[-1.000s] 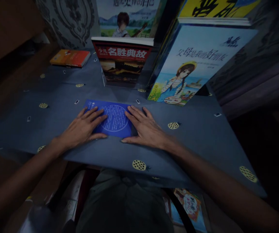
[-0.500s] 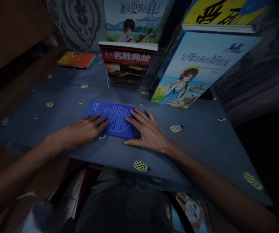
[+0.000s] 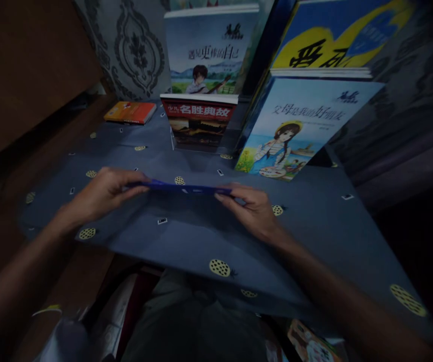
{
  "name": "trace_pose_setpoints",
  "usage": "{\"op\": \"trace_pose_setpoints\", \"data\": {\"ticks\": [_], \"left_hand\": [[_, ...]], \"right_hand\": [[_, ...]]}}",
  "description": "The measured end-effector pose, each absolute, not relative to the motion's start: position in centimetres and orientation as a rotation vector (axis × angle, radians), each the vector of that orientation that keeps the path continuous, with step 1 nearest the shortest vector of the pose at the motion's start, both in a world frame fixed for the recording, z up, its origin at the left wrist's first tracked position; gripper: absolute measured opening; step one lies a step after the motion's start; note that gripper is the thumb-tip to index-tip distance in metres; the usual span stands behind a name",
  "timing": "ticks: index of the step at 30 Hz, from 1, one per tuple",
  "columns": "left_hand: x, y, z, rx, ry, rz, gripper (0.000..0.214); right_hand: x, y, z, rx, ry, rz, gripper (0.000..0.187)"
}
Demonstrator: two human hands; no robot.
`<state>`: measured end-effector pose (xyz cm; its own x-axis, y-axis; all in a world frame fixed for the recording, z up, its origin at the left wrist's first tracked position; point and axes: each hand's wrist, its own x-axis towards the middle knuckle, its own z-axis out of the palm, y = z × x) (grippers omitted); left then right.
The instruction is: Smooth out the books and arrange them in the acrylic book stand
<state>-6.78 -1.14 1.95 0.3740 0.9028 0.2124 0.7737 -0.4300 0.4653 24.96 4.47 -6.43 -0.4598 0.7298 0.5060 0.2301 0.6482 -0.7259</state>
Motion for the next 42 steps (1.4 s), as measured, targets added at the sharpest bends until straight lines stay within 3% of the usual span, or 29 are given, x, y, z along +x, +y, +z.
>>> {"op": "trace_pose_setpoints", "data": {"ticks": [5,9,11,14,18,20,23,29,37,42], "left_hand": [[-6.2,1.4,3.0,1.8,1.529,1.116,0.036],[-5.9,3.7,-1.7,1.584,1.451,0.946,0.044],[-5.9,4.3,-4.2,1.594,1.461,0.813,0.039],[-5.4,4.1,-6.0,1.909,1.624,0.701,0.028],[-3.0,2.6,-5.9,2.456,1.699,0.572,0.03],[-1.5,1.9,-6.2,2.582,1.598,0.503,0.032],[-0.3,1.1,-7.4,2.627,1.516,0.448,0.035],[-0.8,1.0,-8.6,2.671,1.524,0.424,0.04],[0.3,2.2,-6.4,2.639,1.568,0.164,0.039],[1.6,4.0,-6.0,2.632,1.478,0.198,0.036]], "right_hand": [[24.9,4.1,-4.7,-0.909,-1.571,0.981,0.013],[25.8,4.9,-7.0,-1.087,-1.542,1.213,0.047],[26.6,5.0,-8.3,-1.218,-1.687,1.121,0.056],[27.6,4.8,-8.9,-1.377,-1.992,0.715,0.058],[26.1,4.0,-8.3,-1.292,-2.256,0.257,0.037],[24.3,3.4,-8.3,-1.114,-2.4,0.248,0.038],[22.0,2.3,-9.0,-0.947,-2.596,0.357,0.055],[24.7,0.8,-10.1,-1.242,-2.599,0.385,0.08],[28.5,-5.0,-9.6,-1.282,-2.631,0.206,0.052],[29.0,-8.5,-9.4,-1.233,-2.597,0.117,0.046]]}}
